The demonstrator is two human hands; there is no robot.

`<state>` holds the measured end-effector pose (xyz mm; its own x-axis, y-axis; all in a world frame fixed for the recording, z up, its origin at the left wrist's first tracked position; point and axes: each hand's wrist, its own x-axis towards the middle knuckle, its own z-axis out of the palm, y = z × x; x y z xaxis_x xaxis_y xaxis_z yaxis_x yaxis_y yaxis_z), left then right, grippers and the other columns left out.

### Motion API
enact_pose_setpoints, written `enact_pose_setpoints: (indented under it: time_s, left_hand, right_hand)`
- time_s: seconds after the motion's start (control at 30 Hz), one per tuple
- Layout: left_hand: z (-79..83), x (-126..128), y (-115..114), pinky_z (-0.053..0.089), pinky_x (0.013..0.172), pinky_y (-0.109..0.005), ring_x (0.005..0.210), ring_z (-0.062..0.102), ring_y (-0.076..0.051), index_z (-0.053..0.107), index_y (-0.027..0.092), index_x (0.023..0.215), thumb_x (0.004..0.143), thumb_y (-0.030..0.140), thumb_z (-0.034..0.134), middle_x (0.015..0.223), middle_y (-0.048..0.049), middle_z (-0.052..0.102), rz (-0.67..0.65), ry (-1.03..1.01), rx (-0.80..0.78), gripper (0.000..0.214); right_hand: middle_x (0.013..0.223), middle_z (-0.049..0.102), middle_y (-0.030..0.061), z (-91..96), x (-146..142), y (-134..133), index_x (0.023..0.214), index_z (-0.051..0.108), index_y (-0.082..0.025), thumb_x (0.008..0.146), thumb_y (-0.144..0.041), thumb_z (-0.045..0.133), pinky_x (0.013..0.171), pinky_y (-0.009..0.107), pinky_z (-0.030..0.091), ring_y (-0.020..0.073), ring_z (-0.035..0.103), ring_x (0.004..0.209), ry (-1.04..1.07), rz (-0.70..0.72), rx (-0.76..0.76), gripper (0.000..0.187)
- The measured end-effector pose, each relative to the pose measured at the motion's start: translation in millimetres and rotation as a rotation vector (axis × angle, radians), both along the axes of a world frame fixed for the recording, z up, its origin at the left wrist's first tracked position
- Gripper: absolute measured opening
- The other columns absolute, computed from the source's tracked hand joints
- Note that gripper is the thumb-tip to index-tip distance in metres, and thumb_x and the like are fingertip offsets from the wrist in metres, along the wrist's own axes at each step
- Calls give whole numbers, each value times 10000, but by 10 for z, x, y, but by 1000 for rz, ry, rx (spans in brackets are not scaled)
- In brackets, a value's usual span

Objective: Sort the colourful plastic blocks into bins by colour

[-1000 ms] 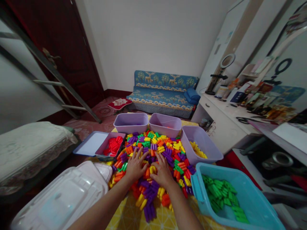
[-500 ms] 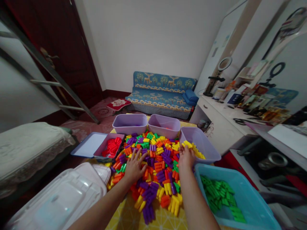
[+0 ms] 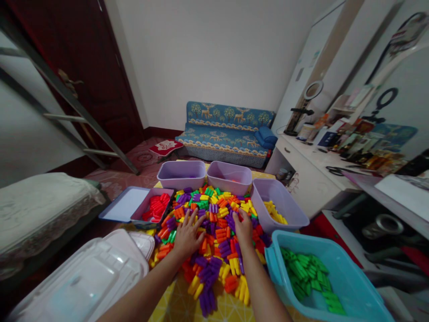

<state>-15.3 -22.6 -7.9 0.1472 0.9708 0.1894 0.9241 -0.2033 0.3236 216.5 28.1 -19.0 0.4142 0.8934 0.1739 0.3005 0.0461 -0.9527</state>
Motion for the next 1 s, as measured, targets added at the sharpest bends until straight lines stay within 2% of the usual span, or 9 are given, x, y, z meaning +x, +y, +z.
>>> enact_pose_setpoints:
  time_s: [0.1, 0.2, 0.3, 0.47, 0.6, 0.77, 1.0]
  left_hand:
    - [-17, 6, 10, 334, 1059, -499, 1469, 86, -313, 327, 435, 1446, 845, 374, 559, 1597, 39, 187, 0, 12, 4, 647]
    - [-47, 15, 24, 330, 1065, -510, 1469, 92, -310, 233, 409, 1486, 821, 383, 589, 1604, 16, 163, 15, 28, -7, 754]
    - [-61, 20, 28, 319, 1073, -526, 1471, 77, -317, 159, 371, 1510, 776, 412, 640, 1610, -18, 132, 23, 33, -10, 879]
    - [-34, 18, 12, 327, 1069, -510, 1472, 60, -329, 204, 386, 1499, 731, 411, 687, 1615, -17, 95, 10, 14, -23, 907]
    - [-15, 15, 0, 317, 1068, -517, 1472, 69, -322, 209, 416, 1489, 743, 400, 681, 1613, -20, 108, 12, 6, -26, 883]
    - [-2, 7, -5, 315, 1067, -495, 1469, 78, -328, 228, 439, 1478, 760, 403, 672, 1609, -3, 134, -3, 23, -17, 845]
    - [-13, 11, -3, 310, 1064, -507, 1465, 86, -334, 291, 423, 1464, 784, 419, 639, 1599, -20, 175, -1, 18, -18, 764]
  right_hand:
    - [1225, 631, 152, -49, -255, 50, 1141, 626, -157, 732, -488, 578, 1073, 520, 335, 302, 532, 1202, -317, 79, 21, 528]
    - [1322, 580, 102, -21, -548, 48, 1243, 585, -223, 751, -403, 605, 1124, 541, 234, 304, 437, 1302, -547, 182, 38, 525]
    - [1366, 550, 58, 33, -765, -9, 1299, 545, -273, 740, -305, 631, 1114, 557, 233, 326, 367, 1347, -666, 269, 2, 567]
    - [1285, 595, 54, 123, -818, -161, 1303, 524, -270, 761, -221, 585, 1067, 482, 331, 283, 465, 1231, -700, 341, 52, 548]
    - [1199, 613, 77, 195, -746, -272, 1185, 595, -250, 731, -156, 561, 1040, 464, 370, 271, 487, 1187, -683, 341, 78, 465]
    - [1139, 643, 36, 250, -729, -362, 1046, 642, -283, 674, -39, 480, 1093, 508, 298, 256, 494, 1186, -680, 418, 109, 473]
    - [1122, 646, 42, 277, -773, -447, 1030, 590, -258, 734, -140, 555, 1134, 573, 172, 254, 529, 1161, -675, 389, 40, 320]
